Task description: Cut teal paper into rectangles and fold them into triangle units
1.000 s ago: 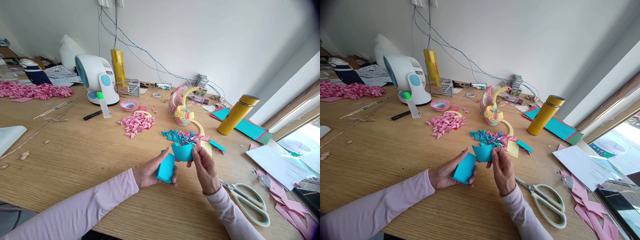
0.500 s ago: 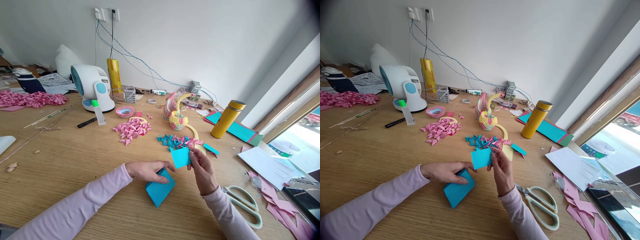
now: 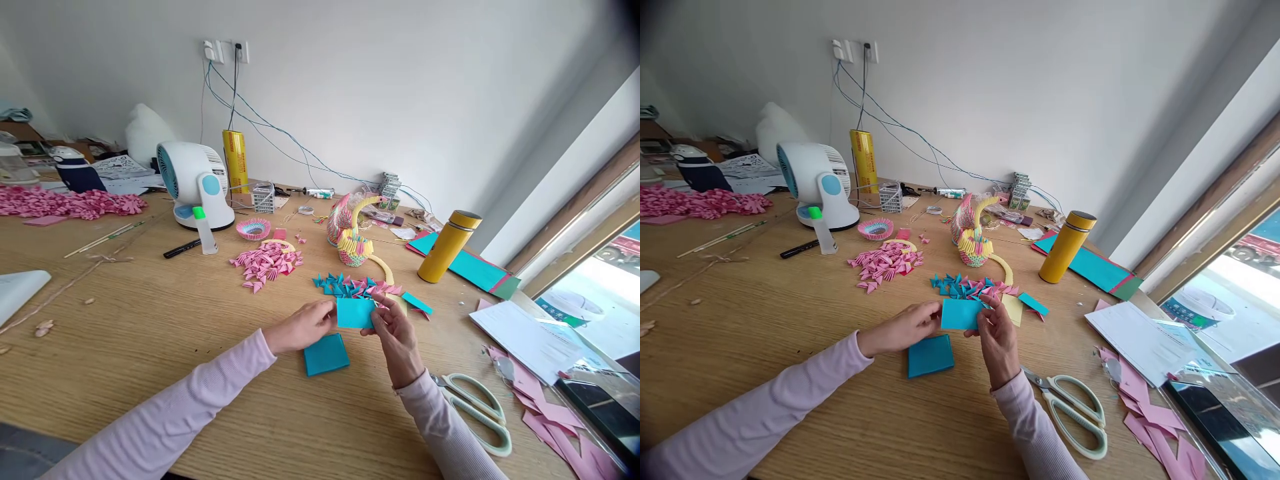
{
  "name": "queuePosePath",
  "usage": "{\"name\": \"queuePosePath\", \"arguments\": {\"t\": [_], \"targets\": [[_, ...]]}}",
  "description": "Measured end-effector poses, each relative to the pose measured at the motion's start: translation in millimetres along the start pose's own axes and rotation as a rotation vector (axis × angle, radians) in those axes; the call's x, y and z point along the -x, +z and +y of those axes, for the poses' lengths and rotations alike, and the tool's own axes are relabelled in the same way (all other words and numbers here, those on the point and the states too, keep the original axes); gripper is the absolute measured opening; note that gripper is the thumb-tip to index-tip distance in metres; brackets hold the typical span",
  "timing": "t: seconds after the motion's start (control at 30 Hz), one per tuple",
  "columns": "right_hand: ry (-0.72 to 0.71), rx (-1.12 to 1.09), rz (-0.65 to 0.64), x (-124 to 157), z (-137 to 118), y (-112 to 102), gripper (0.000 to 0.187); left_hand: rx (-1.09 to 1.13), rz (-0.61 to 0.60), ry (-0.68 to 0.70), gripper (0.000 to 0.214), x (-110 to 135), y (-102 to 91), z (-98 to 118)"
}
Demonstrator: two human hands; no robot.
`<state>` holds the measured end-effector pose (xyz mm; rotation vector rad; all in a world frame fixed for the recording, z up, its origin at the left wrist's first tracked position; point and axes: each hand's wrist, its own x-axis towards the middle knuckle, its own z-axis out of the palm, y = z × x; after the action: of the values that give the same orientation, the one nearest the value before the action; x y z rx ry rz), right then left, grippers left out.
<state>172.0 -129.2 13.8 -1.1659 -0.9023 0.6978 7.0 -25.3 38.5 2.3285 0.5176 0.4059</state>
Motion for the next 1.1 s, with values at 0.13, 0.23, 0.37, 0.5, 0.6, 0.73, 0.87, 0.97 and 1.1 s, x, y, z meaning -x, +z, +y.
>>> {"name": "queuePosePath", "arguments": {"t": [0.13,0.23,0.37,0.5,0.6,0.73,0.87,0.97,1.1], "targets": [[-0.054,0.016,-0.027,3,0,4,0.041,0.573,0.091,-0.184,0.042,10,7.5,6],[-0.093,0.071,-0.052,5,2,6,0.04,0.711,0.14,-0.182,0.037,10,13.5,10],[-0.07,0.076,-0.101,6,3,6,0.039,0.69,0.224,-0.128,0.03,9,17.9,11],[-0.025,0.099,-0.165,4,0,6,0.026,0.613,0.224,-0.081,0.029,13,16.2,11],[0.009,0.053,-0.182,4,-4,8,0.03,0.58,0.191,-0.083,0.032,15,13.7,9],[0.062,-0.034,-0.206,5,-6,6,0.027,0.653,0.154,-0.108,0.033,16,11.1,6],[0.077,-0.099,-0.2,6,-5,2,0.023,0.747,0.121,-0.11,0.031,17,8.3,6],[0.085,-0.123,-0.183,7,-7,2,0.022,0.844,0.1,-0.108,0.033,18,7.0,6],[0.097,-0.13,-0.166,7,-13,4,0.021,0.938,0.109,-0.113,0.027,20,7.2,7]]}}
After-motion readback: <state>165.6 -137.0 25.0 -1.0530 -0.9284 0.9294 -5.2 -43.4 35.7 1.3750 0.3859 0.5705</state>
